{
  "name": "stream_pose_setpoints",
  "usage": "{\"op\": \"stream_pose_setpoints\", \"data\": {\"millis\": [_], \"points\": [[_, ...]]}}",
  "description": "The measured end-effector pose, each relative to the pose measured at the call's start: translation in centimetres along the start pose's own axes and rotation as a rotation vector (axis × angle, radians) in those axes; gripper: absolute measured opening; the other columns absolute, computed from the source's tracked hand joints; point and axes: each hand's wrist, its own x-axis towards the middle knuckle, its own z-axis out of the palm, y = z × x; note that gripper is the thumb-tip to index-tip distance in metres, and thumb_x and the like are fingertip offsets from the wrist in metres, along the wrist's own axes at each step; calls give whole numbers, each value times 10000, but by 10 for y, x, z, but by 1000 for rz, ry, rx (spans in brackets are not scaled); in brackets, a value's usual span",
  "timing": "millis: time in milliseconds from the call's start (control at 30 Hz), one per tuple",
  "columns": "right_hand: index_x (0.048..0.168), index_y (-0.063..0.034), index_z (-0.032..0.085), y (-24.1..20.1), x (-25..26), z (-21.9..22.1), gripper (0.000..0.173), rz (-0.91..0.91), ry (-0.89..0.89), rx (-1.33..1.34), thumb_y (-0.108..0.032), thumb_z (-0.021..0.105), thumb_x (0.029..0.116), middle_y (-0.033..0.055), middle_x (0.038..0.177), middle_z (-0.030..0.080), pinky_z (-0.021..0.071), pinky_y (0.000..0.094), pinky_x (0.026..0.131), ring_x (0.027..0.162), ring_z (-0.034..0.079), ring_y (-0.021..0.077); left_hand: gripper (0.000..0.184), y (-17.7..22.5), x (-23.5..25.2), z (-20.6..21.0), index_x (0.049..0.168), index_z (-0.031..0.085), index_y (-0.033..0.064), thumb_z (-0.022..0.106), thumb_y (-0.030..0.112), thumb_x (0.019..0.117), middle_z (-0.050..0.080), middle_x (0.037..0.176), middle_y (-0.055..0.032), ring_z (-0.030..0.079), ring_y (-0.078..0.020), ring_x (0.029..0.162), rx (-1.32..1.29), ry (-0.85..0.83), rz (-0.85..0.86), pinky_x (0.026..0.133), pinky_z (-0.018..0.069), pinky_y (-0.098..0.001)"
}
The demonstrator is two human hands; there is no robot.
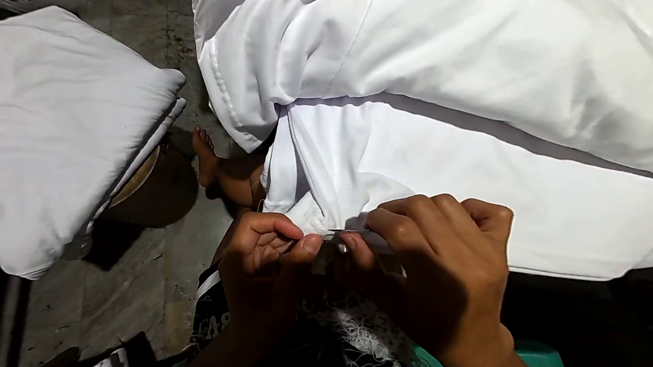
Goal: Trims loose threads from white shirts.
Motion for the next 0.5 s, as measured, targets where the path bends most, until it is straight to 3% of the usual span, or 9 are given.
{"op": "stream_pose_setpoints", "data": {"millis": [400,500], "points": [[850,-85,645,-2,0,0,299,1,9,-23,-278,520,1042,89,695,583,317,404,787,673,506,226,134,-1,0,-1,996,608,187,703,114,937,710,911,154,697,37,843,70,9,58,779,604,-174],[854,-89,633,-2,-1,-1,308,9,-19,80,-293,511,1050,71,693,577,316,383,786,673,502,200,132,-1,-1,-1,992,603,168,698,96,936,706,906,147,687,47,837,69,8,70,772,595,-157]]}}
